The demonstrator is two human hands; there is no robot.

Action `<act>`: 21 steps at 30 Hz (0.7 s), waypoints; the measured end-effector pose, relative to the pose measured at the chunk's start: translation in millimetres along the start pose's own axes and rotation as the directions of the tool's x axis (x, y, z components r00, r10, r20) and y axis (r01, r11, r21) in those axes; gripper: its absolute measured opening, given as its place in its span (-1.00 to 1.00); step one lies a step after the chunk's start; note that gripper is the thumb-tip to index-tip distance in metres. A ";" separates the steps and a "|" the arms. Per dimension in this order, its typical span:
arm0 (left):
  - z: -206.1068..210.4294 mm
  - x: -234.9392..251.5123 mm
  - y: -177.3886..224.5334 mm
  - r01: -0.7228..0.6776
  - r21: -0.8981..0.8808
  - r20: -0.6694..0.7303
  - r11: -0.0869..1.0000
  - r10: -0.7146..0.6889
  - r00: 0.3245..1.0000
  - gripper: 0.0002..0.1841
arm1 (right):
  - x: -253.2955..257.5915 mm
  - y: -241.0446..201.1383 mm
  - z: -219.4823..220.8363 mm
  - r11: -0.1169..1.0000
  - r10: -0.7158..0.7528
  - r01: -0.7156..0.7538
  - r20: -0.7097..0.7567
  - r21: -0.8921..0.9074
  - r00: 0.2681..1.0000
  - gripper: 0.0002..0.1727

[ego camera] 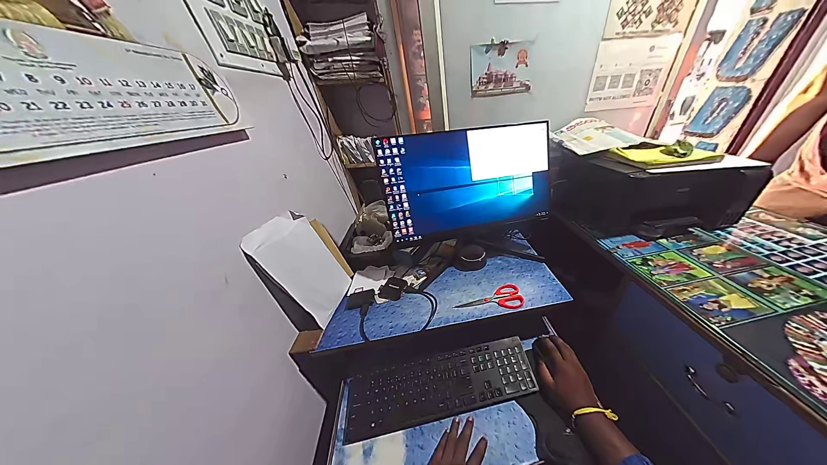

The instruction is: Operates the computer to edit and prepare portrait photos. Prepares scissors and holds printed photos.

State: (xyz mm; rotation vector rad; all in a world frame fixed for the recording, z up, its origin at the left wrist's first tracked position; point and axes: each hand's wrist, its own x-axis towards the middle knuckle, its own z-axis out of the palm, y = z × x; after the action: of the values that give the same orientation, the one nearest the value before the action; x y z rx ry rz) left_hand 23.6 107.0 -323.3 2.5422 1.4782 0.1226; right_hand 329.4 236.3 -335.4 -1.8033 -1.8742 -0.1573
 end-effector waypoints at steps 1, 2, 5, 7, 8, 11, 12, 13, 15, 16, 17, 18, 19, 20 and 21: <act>2.4 -1.6 0.4 -0.011 0.006 -0.028 1.000 0.011 1.000 -0.27 | 0.3 0.4 -1.8 1.000 0.006 -0.006 0.018 -0.003 1.000 -0.35; 2.2 -1.8 -0.9 -0.021 0.010 -0.044 1.000 0.021 0.999 -0.29 | 3.2 -0.5 -6.6 1.000 0.012 -0.012 0.037 -0.006 0.999 -0.34; 1.9 5.3 -16.3 -0.044 -0.004 -0.188 0.999 0.043 0.981 -0.38 | 13.9 -8.5 -30.6 0.999 -0.043 0.044 -0.034 0.015 0.998 -0.31; -2.8 17.8 -27.0 -0.022 -0.005 -0.257 1.000 0.020 0.966 -0.37 | 6.6 -34.8 -63.4 0.967 -0.210 0.212 -0.026 0.139 0.977 -0.45; -6.4 29.1 -34.8 -0.010 0.002 -0.266 1.000 0.010 0.964 -0.34 | -1.5 -54.4 -84.3 0.913 -0.335 0.306 0.068 0.270 0.940 -0.55; -17.8 66.9 -56.7 0.050 0.022 -0.202 0.999 -0.045 0.978 -0.30 | -33.5 -111.0 -110.0 0.727 -0.638 0.198 0.541 0.657 0.547 -0.71; -23.5 79.4 -62.9 0.080 0.017 -0.162 0.997 -0.077 0.984 -0.31 | -43.9 -124.2 -93.2 0.697 -0.678 0.132 0.589 0.705 0.439 -0.71; -25.0 90.0 -69.8 0.099 0.019 -0.162 0.995 -0.094 0.982 -0.33 | -53.2 -133.0 -67.8 0.703 -0.660 0.019 0.643 0.711 0.389 -0.68; -21.2 104.8 -83.6 0.118 0.012 -0.191 0.993 -0.114 0.975 -0.32 | -63.5 -147.4 -7.8 0.667 -0.463 -0.431 0.791 0.608 0.400 -0.60; -16.8 110.0 -89.2 0.127 0.026 -0.217 0.992 -0.118 0.969 -0.32 | -60.9 -153.8 21.1 0.589 -0.298 -0.649 0.876 0.482 0.379 -0.56; -12.1 113.9 -93.7 0.128 0.048 -0.262 0.991 -0.111 0.959 -0.31 | -52.2 -160.3 43.7 0.547 -0.122 -0.753 0.925 0.365 0.360 -0.53; -7.8 116.1 -96.3 0.126 0.071 -0.310 0.989 -0.098 0.946 -0.30 | -39.9 -164.0 63.4 0.587 0.015 -0.757 0.931 0.287 0.364 -0.50; -4.0 116.2 -97.3 0.123 0.086 -0.337 0.989 -0.088 0.937 -0.30 | -29.1 -161.9 86.6 0.692 0.072 -0.686 0.925 0.222 0.373 -0.47; -0.8 113.4 -97.1 0.115 0.098 -0.353 0.988 -0.074 0.933 -0.29 | -22.4 -157.4 107.9 0.820 0.066 -0.553 0.935 0.149 0.349 -0.46; 1.4 111.3 -97.3 0.107 0.106 -0.368 0.989 -0.061 0.928 -0.29 | -21.5 -151.7 127.0 0.893 0.074 -0.443 0.946 0.079 0.317 -0.45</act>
State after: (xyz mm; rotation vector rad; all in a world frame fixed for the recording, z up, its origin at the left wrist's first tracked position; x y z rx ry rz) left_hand -3.7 250.1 -348.4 2.6541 1.7739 0.5322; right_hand 146.8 256.7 -412.0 -2.0655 -1.9627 1.5863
